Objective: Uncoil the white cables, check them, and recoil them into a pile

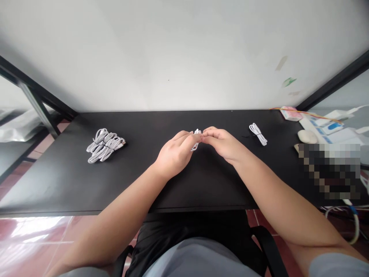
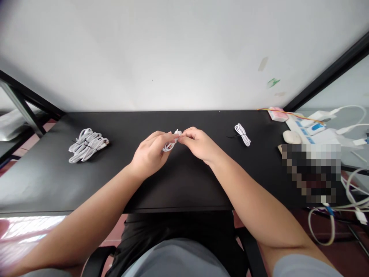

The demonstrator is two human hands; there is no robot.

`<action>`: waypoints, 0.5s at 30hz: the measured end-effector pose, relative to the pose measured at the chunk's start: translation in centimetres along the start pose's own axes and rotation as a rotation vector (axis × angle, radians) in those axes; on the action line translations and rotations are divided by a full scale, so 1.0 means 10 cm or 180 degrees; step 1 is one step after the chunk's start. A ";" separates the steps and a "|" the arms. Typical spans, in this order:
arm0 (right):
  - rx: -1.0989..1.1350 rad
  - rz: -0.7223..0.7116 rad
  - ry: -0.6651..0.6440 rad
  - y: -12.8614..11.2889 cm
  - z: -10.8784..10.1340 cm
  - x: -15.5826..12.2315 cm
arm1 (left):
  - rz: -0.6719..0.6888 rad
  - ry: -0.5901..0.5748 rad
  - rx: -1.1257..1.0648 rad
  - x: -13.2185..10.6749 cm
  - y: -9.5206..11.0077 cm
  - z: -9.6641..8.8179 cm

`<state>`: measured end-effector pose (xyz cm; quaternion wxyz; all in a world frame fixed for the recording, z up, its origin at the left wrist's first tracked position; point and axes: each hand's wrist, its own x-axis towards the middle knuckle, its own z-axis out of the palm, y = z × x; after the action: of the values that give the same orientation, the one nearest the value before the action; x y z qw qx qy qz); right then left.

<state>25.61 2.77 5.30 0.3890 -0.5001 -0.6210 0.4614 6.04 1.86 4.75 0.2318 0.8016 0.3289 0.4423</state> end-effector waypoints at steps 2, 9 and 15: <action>0.0331 0.0211 0.0008 0.00 0.01 0.00 | 0.0009 -0.0006 -0.0041 0.00 0.02 0.01; -0.0199 -0.0493 0.0549 -0.01 0.00 0.01 | -0.0424 0.0613 0.0040 -0.04 0.01 0.06; -0.1051 -0.1364 0.0476 0.05 -0.05 0.00 | -0.0867 0.0692 -0.0475 0.01 -0.06 -0.02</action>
<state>26.19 2.91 4.91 0.4357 -0.4466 -0.7490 0.2231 5.74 2.31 4.48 0.3115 0.6777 0.4238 0.5140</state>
